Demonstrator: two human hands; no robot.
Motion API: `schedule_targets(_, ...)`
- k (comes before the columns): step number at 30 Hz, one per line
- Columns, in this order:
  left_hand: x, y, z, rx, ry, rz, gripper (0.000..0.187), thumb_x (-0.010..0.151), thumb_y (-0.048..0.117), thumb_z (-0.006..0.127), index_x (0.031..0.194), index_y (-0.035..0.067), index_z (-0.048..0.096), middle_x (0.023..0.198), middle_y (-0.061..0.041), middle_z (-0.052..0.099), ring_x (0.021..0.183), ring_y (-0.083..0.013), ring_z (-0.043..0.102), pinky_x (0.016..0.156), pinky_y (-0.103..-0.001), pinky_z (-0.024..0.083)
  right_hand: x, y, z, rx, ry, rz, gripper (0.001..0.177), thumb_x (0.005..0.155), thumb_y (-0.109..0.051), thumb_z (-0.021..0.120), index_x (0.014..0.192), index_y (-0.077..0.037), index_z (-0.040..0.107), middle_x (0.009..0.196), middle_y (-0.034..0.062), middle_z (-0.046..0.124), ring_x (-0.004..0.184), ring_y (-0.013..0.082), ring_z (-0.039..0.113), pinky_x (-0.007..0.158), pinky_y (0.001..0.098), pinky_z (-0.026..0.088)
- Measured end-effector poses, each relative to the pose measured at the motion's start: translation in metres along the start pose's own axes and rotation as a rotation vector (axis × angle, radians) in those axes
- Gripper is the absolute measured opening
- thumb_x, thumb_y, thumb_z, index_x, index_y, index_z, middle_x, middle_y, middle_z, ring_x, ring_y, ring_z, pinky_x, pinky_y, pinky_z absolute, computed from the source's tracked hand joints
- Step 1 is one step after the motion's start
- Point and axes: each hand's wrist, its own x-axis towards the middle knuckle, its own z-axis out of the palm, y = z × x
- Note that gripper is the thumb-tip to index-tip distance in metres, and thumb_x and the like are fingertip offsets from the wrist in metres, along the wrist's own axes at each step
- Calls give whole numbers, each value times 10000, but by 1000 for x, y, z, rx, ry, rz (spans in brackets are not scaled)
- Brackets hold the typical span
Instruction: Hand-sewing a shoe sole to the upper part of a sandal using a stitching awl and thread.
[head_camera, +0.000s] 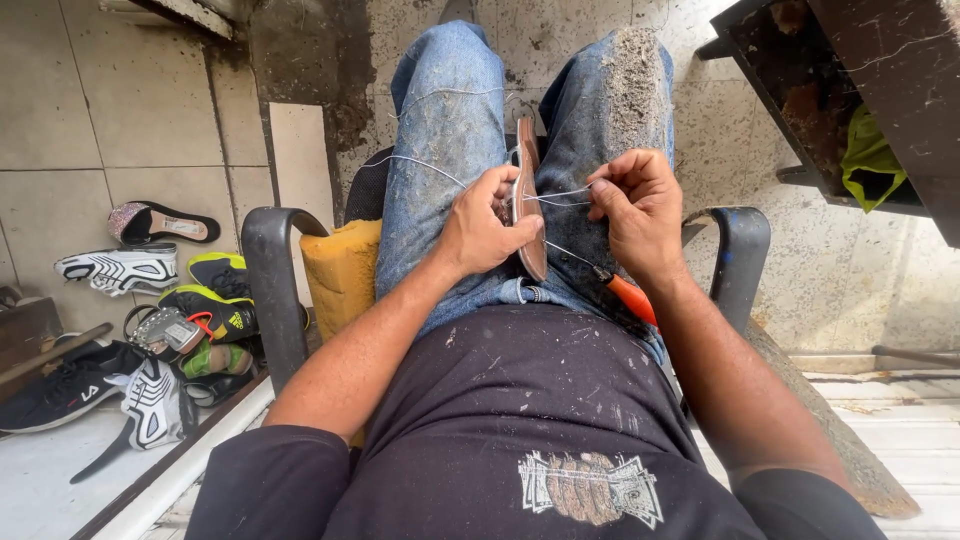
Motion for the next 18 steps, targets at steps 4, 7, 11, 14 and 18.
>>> schedule_targets(4,1,5,0,22,4,25,668,689,290,886,1245,25,629,944,-176,713,845,-303,734,727,-411,608,-2,4,6,176,14,53,214,980,80,631,1052,-66,492,930,159,657,787,159,652,601,260,590)
schedule_targets(7,0,22,3,62,-14,54,705,708,384,885,1252,23,620,912,-170,696,838,-317,723,744,-435,603,-2,-13,19,476,-22,171,179,941,46,626,1013,-68,508,873,183,636,823,237,674,666,310,606)
schedule_targets(11,-2,32,2,133,-66,107,714,726,414,872,1255,19,600,769,-117,626,749,-285,660,748,-449,579,-9,-38,17,682,-228,385,204,928,-216,590,1104,-134,525,756,55,493,615,106,399,506,242,361)
schedule_targets(14,1,24,-2,144,-77,93,700,680,427,896,1213,87,596,672,-41,527,685,-258,628,705,-408,537,-6,-71,-15,-166,-419,362,411,823,-168,791,1134,-29,560,730,83,583,573,122,485,457,228,373)
schedule_targets(18,-1,36,3,148,-151,69,676,655,375,880,1229,148,604,646,22,506,666,-200,587,693,-394,529,-18,-94,-19,-489,-612,377,279,813,-171,849,979,-32,673,592,54,623,529,135,524,475,270,423)
